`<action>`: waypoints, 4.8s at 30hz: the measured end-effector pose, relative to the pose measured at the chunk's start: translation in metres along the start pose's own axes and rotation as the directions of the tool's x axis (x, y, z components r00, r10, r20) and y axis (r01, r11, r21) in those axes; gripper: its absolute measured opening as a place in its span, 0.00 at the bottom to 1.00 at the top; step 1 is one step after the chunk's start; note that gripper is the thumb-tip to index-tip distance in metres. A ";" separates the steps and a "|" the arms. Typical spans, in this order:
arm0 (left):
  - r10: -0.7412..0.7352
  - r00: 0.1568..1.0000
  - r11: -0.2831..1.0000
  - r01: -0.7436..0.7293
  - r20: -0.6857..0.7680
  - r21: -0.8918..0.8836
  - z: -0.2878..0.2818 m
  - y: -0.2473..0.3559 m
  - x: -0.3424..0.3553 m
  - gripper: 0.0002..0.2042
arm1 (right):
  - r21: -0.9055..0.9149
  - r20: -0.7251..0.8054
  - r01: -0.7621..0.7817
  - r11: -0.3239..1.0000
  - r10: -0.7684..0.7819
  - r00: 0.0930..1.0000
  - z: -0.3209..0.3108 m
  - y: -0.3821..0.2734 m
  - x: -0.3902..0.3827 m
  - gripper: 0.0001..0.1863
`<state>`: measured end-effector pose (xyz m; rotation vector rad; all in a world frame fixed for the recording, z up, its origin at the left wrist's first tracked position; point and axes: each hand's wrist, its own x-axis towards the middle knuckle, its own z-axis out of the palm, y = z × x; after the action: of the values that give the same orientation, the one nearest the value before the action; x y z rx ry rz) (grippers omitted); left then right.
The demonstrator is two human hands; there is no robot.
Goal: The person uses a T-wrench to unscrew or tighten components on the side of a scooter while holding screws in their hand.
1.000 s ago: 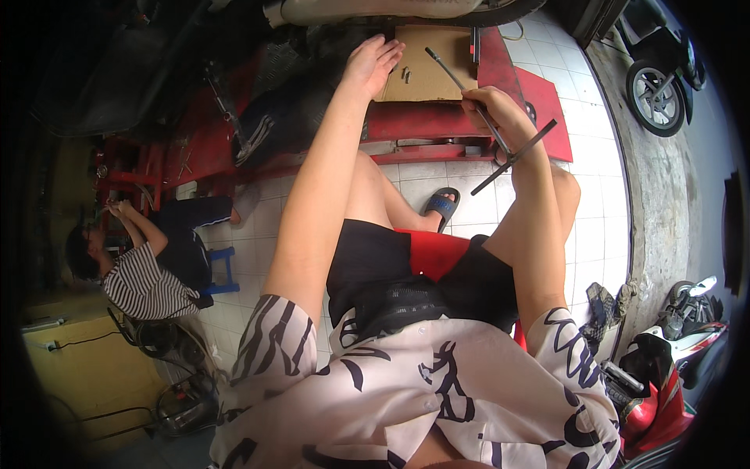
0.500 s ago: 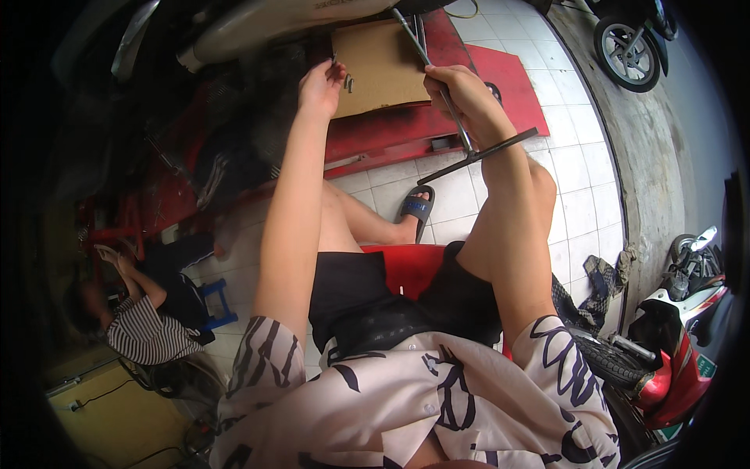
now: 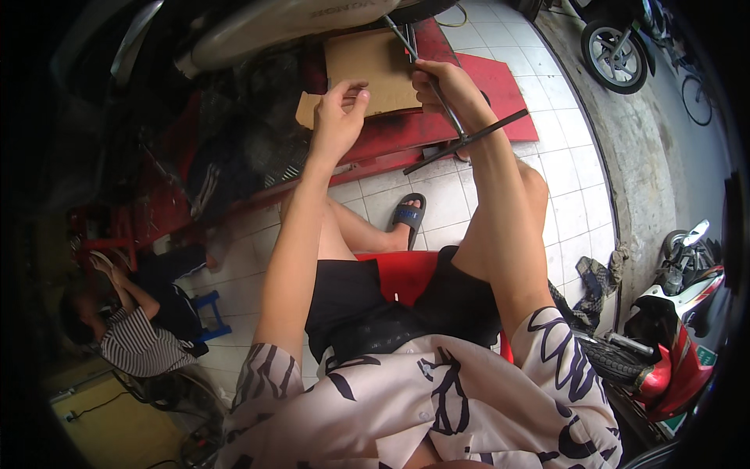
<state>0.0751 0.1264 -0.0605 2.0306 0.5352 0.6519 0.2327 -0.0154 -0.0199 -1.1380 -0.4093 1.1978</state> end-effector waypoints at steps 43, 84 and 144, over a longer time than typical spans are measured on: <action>-0.135 0.979 0.493 -0.066 -0.151 -0.868 0.108 0.066 -0.069 0.39 | 0.238 0.516 -0.256 0.937 0.102 0.851 -0.015 0.034 0.023 0.13; 0.004 0.990 0.994 -0.019 -0.140 -0.106 0.046 0.155 -0.112 0.32 | 0.519 0.332 0.074 0.852 -0.281 0.900 0.003 0.035 0.038 0.09; 0.247 0.968 0.961 -0.251 0.053 0.117 0.037 0.128 -0.118 0.25 | 0.622 0.444 -0.025 0.783 -0.326 0.835 0.020 0.037 0.027 0.11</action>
<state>0.0232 -0.0306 0.0053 2.2442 0.3050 0.7436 0.2080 0.0156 -0.0511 -0.1813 -0.4761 1.3528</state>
